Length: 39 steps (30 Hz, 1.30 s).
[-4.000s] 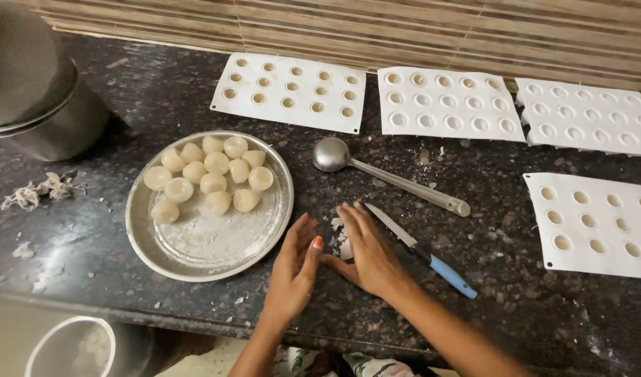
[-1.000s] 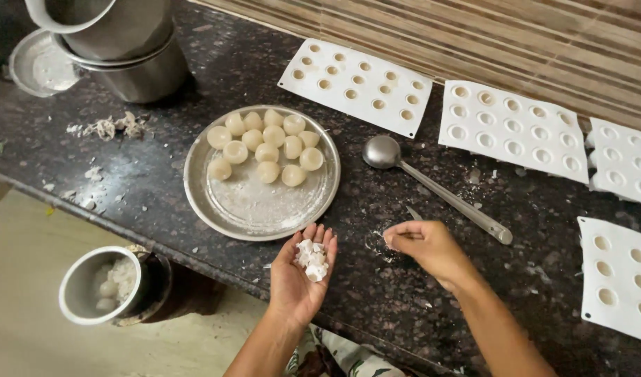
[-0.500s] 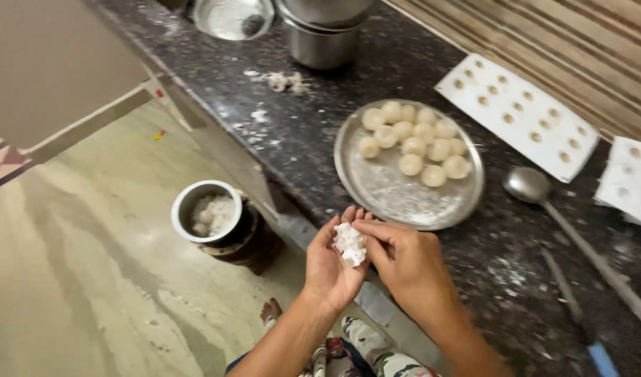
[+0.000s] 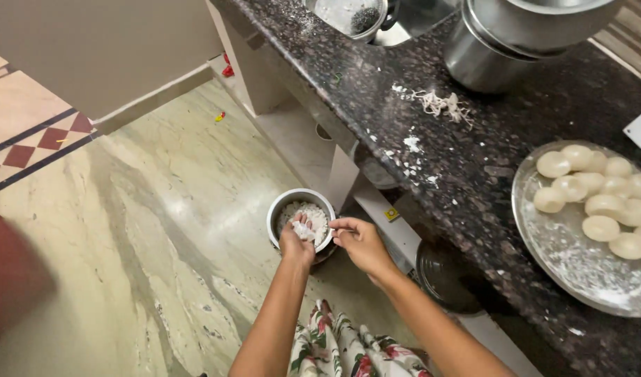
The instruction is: The recorder is shown using a knife to shape and cut small rounds of white dough on a kitchen counter.
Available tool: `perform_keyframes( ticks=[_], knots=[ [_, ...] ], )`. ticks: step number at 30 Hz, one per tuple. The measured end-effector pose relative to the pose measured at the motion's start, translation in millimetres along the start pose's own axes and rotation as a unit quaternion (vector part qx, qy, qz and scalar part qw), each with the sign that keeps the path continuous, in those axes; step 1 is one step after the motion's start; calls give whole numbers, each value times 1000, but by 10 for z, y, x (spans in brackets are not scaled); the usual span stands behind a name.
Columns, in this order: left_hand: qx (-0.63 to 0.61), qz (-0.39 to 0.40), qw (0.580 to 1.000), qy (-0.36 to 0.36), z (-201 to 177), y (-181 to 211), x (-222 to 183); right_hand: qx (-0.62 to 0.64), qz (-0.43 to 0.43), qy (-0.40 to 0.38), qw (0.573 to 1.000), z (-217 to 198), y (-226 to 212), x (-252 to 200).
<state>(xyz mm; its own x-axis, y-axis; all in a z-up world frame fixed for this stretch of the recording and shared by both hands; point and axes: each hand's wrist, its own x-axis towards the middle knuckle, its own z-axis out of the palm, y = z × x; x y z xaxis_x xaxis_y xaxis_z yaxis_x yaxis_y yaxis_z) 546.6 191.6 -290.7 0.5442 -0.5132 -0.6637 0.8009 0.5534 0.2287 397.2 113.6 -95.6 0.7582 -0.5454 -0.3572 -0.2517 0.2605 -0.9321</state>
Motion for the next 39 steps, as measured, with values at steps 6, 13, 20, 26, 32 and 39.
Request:
perform_keyframes(
  ticks=[6, 13, 20, 26, 32, 39],
  knots=[
    [99, -61, 986, 121, 317, 366, 49, -3, 29, 20, 999, -78, 499, 501],
    [-125, -78, 919, -366, -1437, -125, 1539, -117, -89, -14, 989, 483, 508, 587],
    [55, -139, 988, -42, 583, 583, -719, -148, 22, -35, 988, 556, 942, 973],
    [139, -101, 983, -61, 781, 646, -938, -184, -185, -81, 962, 764, 569, 606],
    [495, 235, 824, -144, 1239, 582, -1537, 218, 100, -39, 970, 815, -248, 178],
    [776, 482, 385, -130, 600, 998, -1401, -210, -195, -5, 958, -22, -371, -942]
  ],
)
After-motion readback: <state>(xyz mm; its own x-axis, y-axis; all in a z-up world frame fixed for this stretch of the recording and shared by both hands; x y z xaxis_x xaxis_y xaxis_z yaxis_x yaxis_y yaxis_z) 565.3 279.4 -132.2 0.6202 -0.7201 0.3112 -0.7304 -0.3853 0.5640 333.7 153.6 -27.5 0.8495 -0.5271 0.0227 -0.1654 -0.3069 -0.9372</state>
